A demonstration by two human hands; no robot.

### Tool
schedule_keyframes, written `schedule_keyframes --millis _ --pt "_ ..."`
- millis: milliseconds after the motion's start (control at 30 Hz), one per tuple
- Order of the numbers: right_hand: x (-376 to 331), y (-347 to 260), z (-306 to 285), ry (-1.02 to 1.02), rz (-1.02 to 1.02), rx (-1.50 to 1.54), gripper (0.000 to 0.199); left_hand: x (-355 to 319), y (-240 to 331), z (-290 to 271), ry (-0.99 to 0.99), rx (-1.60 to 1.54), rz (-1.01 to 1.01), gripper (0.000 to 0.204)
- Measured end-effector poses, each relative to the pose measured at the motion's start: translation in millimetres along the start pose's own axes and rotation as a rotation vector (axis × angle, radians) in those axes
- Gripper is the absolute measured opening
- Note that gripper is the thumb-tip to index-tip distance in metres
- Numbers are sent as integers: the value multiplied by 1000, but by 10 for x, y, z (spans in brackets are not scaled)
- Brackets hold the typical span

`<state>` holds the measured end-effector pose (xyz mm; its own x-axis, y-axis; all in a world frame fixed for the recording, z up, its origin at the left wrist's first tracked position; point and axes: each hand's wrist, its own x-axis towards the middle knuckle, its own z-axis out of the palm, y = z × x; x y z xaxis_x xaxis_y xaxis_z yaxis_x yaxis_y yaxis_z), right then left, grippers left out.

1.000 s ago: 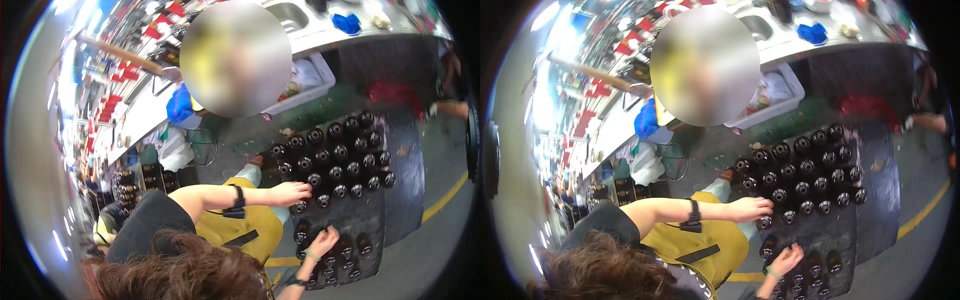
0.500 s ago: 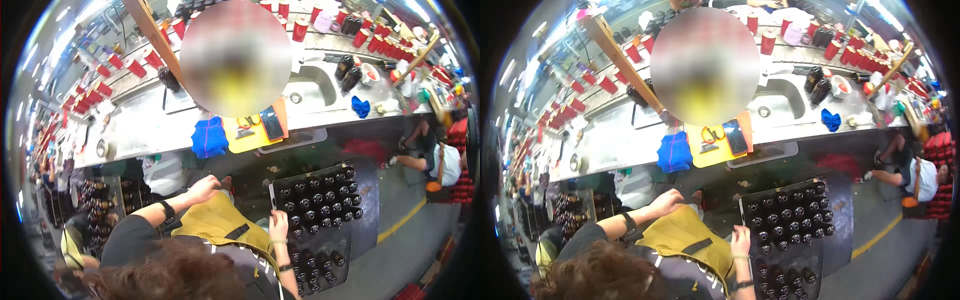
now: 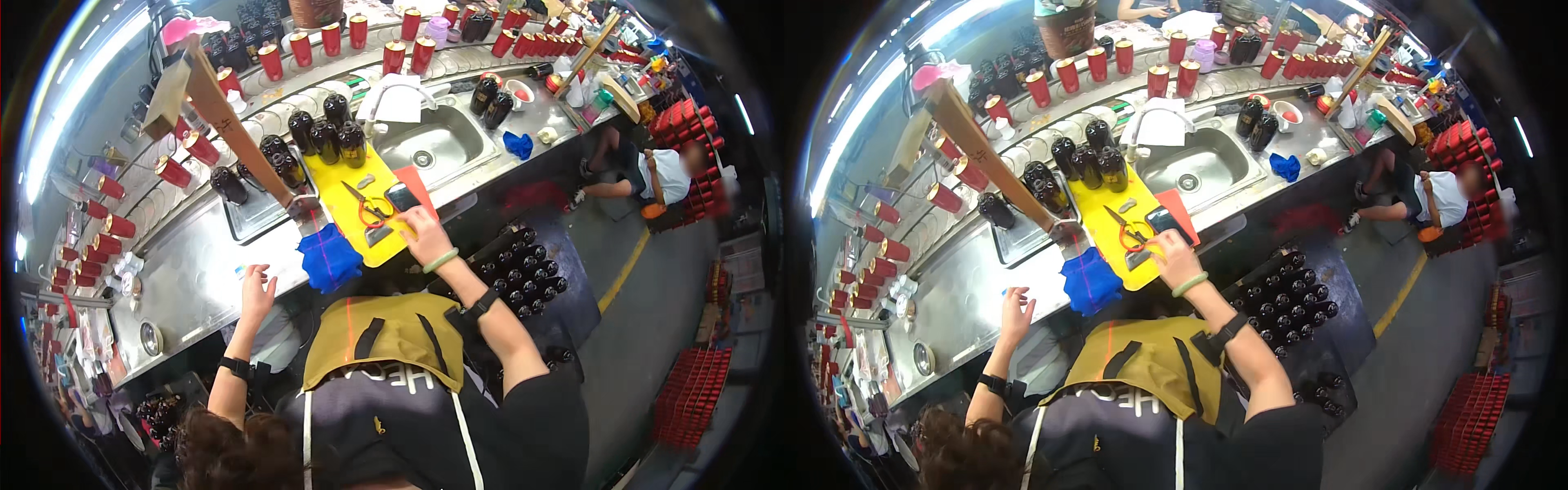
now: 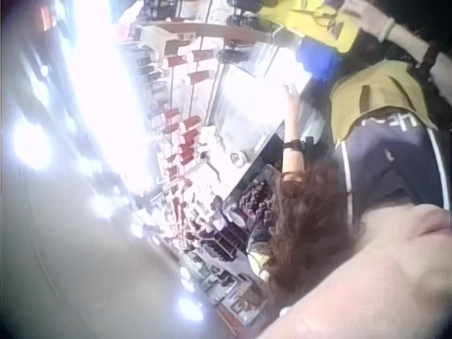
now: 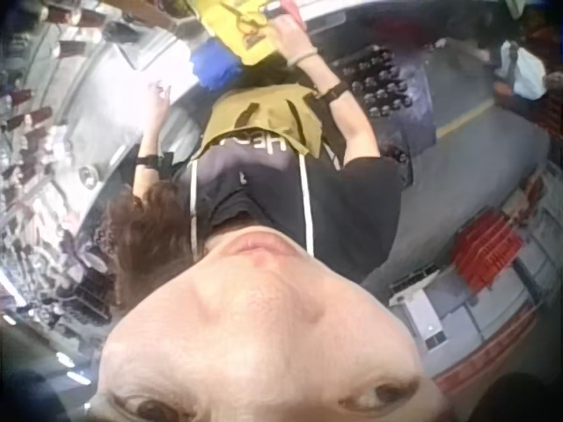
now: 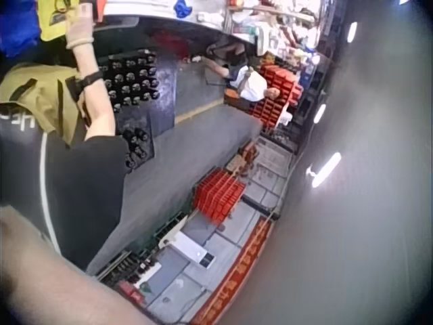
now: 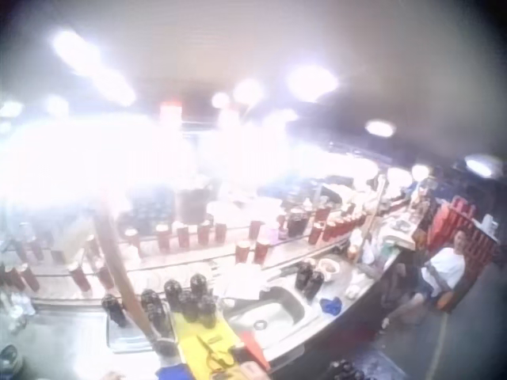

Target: Applying labels and tape to brown glass bottles and organizing them into crates.

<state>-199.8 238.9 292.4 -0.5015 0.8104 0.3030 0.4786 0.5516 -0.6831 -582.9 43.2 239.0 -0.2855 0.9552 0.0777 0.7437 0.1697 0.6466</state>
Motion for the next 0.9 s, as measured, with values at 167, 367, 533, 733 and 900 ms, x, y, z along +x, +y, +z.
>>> schedule_keyframes --millis 167,367,533,733,900 --pt "781 1087 -898 100 132 -243 40 125 351 66 -53 -36 -72 37" --pt "1922 2584 -1963 189 316 -458 47 303 745 300 -51 -6 -158 39" --pt "2758 3365 -2222 133 330 -617 41 517 1357 604 -146 -18 -236 41" --pt "3564 4260 -2219 38 420 -909 31 836 1888 870 -263 -13 -264 44" --pt "3880 4555 -2066 64 599 -846 27 834 1981 951 -295 -1 -395 43"
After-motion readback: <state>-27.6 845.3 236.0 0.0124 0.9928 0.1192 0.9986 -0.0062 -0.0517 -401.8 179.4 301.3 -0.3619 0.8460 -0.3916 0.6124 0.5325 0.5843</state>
